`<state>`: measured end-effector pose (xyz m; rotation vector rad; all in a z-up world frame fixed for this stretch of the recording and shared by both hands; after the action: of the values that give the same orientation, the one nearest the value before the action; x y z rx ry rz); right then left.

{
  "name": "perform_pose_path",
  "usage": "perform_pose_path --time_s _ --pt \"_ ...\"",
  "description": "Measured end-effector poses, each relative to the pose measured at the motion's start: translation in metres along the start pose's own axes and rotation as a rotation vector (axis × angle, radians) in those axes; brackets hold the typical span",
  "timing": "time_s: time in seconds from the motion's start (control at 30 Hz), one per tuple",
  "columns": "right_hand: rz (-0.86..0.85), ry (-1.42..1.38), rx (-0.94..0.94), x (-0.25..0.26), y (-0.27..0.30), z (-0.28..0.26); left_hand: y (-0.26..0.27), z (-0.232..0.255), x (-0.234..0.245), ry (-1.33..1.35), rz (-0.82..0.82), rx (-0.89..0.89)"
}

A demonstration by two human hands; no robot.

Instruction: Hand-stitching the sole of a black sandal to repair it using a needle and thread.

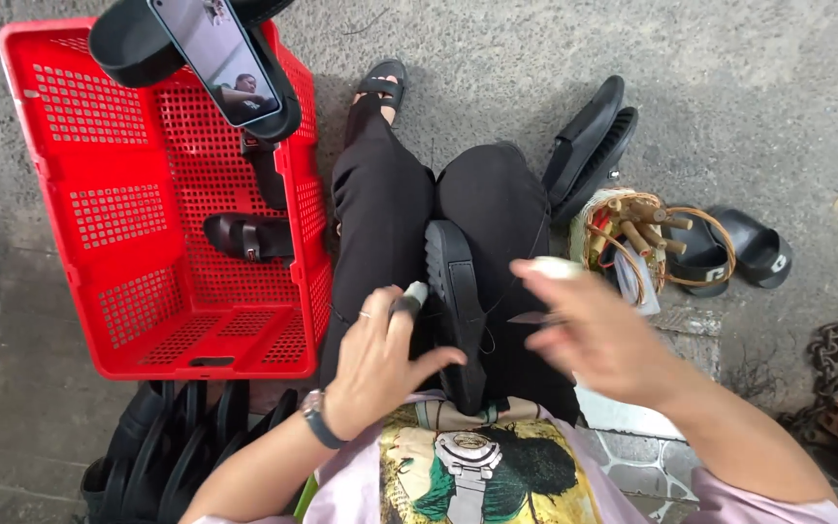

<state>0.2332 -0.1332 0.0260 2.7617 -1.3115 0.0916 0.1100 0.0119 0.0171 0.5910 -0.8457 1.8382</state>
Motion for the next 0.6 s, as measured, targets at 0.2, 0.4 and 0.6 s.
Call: perform_pose_path --time_s 0.2,0.4,0.6 --pt "-0.251 0.395 0.194 -0.047 0.01 0.004 -0.009 -0.023 -0.011 0.559 -0.177 0.326" --pt "-0.149 0.111 -0.076 -0.041 -0.001 0.017 -0.057 -0.049 -0.032 1.246 -0.208 0.585" --pt "-0.178 0.26 0.052 -0.051 -0.013 0.031 -0.099 -0.103 -0.043 1.349 0.188 0.827"
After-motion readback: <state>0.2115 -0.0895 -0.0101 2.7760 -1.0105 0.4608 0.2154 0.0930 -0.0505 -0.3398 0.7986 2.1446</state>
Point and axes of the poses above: each hand's wrist, its own y-axis away from the middle knuckle, its own x-axis out of the back of the hand, z = x × y, the point moved 10 cm from there along -y, towards the middle knuckle, and after that the axes turned 11 degrees about z, right-handed, at the moved point
